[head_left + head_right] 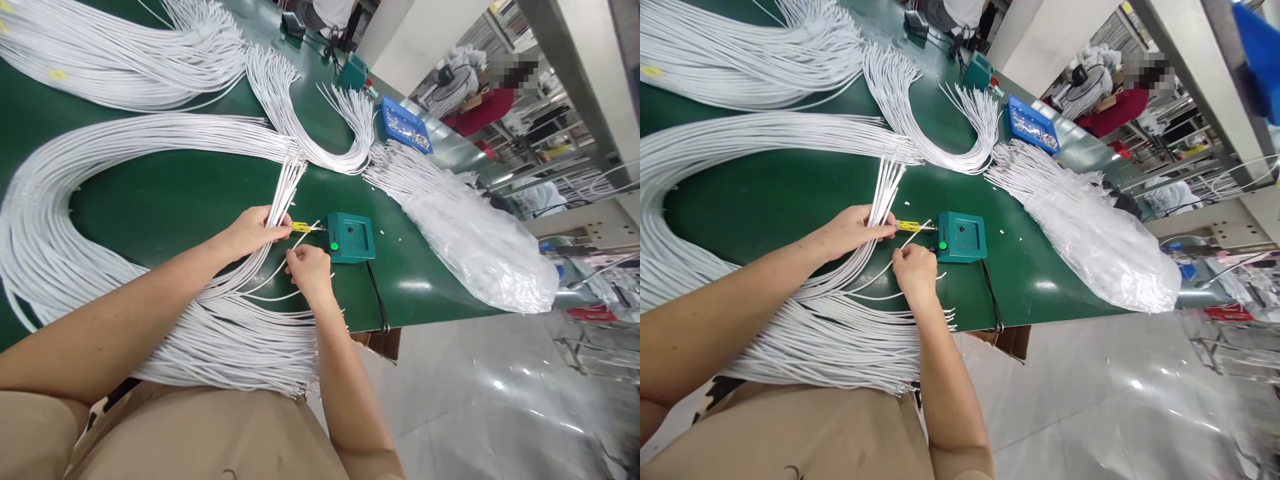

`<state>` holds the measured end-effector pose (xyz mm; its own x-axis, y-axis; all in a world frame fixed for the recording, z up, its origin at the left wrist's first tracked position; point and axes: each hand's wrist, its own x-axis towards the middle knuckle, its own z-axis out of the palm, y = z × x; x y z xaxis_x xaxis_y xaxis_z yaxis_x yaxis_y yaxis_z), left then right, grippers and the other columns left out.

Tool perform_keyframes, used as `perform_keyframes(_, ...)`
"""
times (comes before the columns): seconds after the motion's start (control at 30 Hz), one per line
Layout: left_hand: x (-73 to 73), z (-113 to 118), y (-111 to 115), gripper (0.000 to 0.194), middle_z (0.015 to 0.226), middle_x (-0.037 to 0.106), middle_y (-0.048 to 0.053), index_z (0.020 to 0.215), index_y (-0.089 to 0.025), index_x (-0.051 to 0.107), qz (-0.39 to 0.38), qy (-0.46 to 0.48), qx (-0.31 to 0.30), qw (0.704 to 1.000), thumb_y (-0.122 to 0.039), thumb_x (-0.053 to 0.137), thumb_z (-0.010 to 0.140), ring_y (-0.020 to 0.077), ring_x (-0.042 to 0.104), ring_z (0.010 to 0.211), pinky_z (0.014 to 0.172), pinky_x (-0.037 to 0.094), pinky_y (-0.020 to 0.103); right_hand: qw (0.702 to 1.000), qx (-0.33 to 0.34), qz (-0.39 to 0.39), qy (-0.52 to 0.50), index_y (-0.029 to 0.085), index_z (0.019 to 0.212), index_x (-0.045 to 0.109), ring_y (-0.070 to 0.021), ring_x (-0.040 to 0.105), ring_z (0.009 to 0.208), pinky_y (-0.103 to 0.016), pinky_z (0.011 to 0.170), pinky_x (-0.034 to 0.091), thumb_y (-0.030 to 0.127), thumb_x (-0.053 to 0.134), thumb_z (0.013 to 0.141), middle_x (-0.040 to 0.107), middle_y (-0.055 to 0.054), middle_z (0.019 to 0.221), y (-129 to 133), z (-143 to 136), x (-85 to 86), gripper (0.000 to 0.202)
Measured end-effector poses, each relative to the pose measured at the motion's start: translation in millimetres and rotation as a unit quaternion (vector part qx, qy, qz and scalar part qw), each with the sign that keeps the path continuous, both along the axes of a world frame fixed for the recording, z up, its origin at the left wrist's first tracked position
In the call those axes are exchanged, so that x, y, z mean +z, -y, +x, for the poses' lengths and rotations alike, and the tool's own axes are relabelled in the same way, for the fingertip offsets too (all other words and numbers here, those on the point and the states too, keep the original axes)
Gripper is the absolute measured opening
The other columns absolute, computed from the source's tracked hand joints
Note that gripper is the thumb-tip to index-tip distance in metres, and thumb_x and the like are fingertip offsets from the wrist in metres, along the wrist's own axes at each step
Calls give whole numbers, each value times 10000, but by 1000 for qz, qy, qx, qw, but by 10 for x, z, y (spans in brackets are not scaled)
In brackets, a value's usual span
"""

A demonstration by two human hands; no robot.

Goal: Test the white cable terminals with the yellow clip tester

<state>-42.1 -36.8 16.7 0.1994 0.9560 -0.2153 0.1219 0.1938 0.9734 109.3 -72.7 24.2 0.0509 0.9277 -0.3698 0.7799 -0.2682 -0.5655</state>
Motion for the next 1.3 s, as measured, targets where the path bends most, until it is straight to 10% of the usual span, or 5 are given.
perform_keyframes(0.3,37,68,70,285,814,674,35,801,-166,573,-60,127,-10,990,-337,774,696,154,650,770,658,472,273,971,-12,-46,-232,203,689,521,-91,539,379,-198,416,434,341,548,842,636,44,542,303,-24,95,208)
perform_keyframes(0.73,52,22,33,309,710,642,-22,736,-176,581,19,0,15,1000,-304,816,583,131,579,662,674,458,291,940,-88,90,-316,169,754,695,-95,542,594,-217,529,432,386,758,662,655,13,682,-296,46,285,245)
perform_keyframes(1.03,122,34,64,222,729,667,-12,757,-171,567,5,25,19,999,-235,749,649,121,601,645,650,486,275,817,-165,-49,-550,187,529,489,-62,359,503,-237,547,375,262,708,646,381,73,528,-293,-7,151,259)
perform_keyframes(1.3,70,56,78,231,775,702,17,793,-180,518,9,91,-15,996,-223,732,715,188,722,739,719,565,334,853,-118,-52,-505,163,697,669,-68,330,483,-233,491,310,440,669,716,364,73,527,-433,-25,261,278)
